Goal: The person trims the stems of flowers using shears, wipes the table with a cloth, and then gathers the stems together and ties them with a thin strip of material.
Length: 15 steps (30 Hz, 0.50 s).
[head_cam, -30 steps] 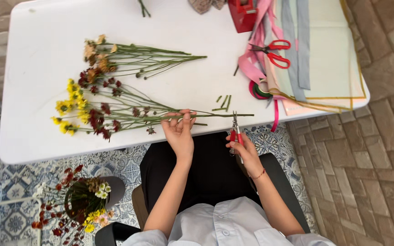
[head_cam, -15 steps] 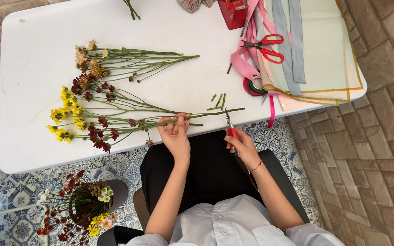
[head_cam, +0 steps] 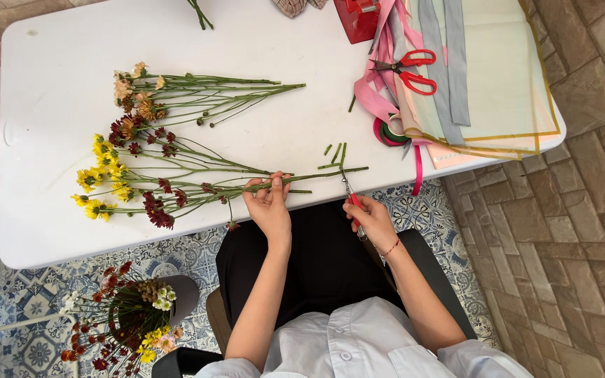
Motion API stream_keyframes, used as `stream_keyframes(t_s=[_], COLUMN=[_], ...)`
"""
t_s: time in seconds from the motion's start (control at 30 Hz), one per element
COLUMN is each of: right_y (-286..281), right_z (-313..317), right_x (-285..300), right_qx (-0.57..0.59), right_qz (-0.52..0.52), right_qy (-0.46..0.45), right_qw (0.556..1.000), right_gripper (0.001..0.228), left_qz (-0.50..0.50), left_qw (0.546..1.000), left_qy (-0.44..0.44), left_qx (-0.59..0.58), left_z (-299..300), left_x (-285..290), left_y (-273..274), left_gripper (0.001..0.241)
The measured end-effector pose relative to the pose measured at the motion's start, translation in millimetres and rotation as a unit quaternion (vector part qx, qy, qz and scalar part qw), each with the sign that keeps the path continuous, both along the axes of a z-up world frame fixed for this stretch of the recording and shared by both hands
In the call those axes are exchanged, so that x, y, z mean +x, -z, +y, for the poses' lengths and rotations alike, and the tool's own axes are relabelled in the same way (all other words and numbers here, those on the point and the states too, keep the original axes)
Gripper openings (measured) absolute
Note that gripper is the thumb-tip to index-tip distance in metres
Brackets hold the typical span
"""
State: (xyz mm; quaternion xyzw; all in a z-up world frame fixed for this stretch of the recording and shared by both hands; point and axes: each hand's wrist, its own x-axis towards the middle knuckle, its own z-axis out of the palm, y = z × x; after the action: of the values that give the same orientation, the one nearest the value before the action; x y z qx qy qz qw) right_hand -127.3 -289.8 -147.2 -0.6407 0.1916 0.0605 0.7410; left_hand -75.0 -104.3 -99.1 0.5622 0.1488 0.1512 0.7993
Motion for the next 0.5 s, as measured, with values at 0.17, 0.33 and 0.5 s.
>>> stream_keyframes(t_s=[0.17, 0.33, 0.5], right_y=[1.1, -5.6, -5.8], right_z=[-0.6, 0.7, 0.3], right_x=[1.3, -1.0, -1.4], right_qx=[-0.028, -0.042, -0.049], right_qz=[-0.007, -0.005, -0.003], right_qy=[-0.003, -0.008, -0.006], right_qw=[1.0, 0.999, 0.999], right_gripper=[0.03, 0.029, 0.028], left_qz=[0.005, 0.012, 0.011], left_qw=[1.0, 1.0, 1.0], left_qy=[-0.005, -0.011, -0.01], left_qx=[0.004, 0.003, -0.005], left_z=[1.6, 3.1, 4.7], left_x=[3.0, 5.4, 6.0], left_y=[5.6, 12.4, 21.6], left_gripper=[0.03, 0.03, 0.029])
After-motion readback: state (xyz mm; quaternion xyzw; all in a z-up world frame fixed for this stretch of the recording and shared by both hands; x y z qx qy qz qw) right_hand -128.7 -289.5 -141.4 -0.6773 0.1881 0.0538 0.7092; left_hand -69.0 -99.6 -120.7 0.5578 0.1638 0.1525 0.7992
